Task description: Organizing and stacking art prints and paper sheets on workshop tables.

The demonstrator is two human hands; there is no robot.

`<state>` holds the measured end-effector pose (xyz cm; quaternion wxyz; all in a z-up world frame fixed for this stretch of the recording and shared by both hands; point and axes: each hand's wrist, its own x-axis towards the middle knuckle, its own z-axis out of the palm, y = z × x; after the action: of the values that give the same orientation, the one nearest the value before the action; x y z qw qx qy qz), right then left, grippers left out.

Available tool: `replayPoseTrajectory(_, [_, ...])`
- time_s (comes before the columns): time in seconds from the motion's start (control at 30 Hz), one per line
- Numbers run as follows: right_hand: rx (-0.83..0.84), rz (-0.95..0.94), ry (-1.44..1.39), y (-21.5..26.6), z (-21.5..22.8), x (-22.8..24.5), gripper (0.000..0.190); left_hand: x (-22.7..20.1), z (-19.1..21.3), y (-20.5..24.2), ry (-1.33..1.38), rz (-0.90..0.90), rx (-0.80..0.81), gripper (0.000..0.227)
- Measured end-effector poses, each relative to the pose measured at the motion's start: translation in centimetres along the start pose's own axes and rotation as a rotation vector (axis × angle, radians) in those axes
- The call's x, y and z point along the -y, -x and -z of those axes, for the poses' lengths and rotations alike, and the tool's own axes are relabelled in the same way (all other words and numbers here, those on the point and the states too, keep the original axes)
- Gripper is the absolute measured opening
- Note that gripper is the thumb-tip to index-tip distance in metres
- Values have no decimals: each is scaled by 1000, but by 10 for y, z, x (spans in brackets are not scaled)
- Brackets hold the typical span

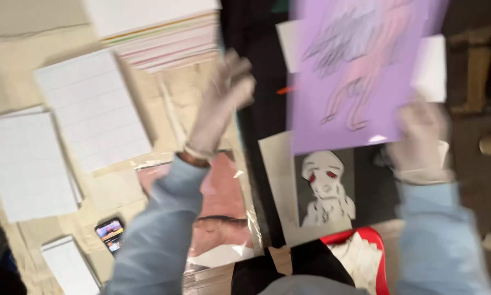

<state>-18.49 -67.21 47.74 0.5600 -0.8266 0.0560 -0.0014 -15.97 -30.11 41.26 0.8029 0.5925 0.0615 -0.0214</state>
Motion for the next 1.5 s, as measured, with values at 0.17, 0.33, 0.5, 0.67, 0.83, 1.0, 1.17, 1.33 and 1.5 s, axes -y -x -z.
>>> replayPoseTrajectory(0.17, [139, -413, -544, 31, -18, -80, 44, 56, -37, 71, 339, 289, 80, 61])
replayPoseTrajectory(0.33, [-42, -532, -95, 8, 23, -199, 34, 62, -33, 142, 237, 385, -302, 50])
replayPoseTrajectory(0.5, [-401, -804, -151, -66, 73, -313, 44, 89, -18, 227, 151, 339, -412, 45])
replayPoseTrajectory(0.67, [-442, -818, -137, -90, 75, -347, 40, 92, -19, 302, 118, 395, -562, 44])
replayPoseTrajectory(0.83, [-439, -857, -217, -93, 82, -378, 24, 97, -31, 339, 89, 420, -651, 41])
replayPoseTrajectory(1.0, [-419, -832, -60, -92, 87, -327, 31, 91, -56, 350, 83, 405, -669, 42])
replayPoseTrajectory(1.17, [-350, -766, -210, -90, 89, -370, 18, 93, -59, 367, 107, 409, -679, 42])
replayPoseTrajectory(1.33, [-509, -625, -522, -61, 108, -369, 23, 95, -63, 373, 158, 348, -633, 43])
replayPoseTrajectory(1.5, [-467, -526, -651, -29, 137, -366, 39, 100, -64, 375, 150, 330, -634, 45])
